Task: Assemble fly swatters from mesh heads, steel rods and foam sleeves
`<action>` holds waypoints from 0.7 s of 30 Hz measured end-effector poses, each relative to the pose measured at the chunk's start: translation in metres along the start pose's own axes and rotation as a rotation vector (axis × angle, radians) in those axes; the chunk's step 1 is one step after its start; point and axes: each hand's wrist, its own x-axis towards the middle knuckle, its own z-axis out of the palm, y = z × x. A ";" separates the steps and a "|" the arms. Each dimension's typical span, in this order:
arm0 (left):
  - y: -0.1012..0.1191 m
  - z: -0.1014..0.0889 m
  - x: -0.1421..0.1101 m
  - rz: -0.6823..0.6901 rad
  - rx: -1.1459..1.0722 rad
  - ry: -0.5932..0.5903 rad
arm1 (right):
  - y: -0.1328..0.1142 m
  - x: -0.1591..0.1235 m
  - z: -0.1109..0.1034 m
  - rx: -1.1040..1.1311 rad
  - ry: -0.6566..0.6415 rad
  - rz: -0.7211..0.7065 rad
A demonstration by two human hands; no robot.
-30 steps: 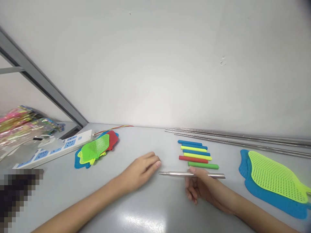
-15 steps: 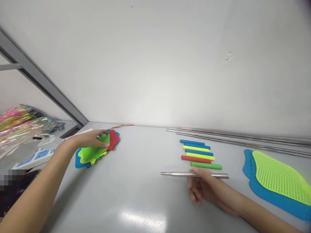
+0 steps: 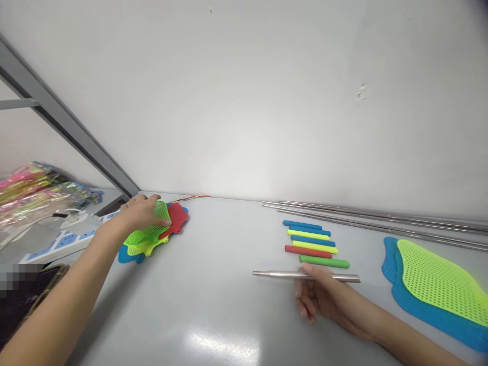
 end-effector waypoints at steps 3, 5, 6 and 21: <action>0.006 -0.003 -0.002 0.006 0.146 0.012 | 0.000 0.001 -0.001 0.007 -0.004 0.001; 0.010 -0.007 -0.005 0.004 0.218 0.022 | 0.000 0.001 -0.001 0.012 -0.010 -0.004; 0.012 -0.009 -0.006 0.005 0.246 0.030 | 0.000 0.001 -0.001 0.013 -0.012 -0.006; 0.041 -0.046 -0.032 -0.032 0.089 0.343 | -0.001 0.001 0.000 0.011 -0.004 -0.003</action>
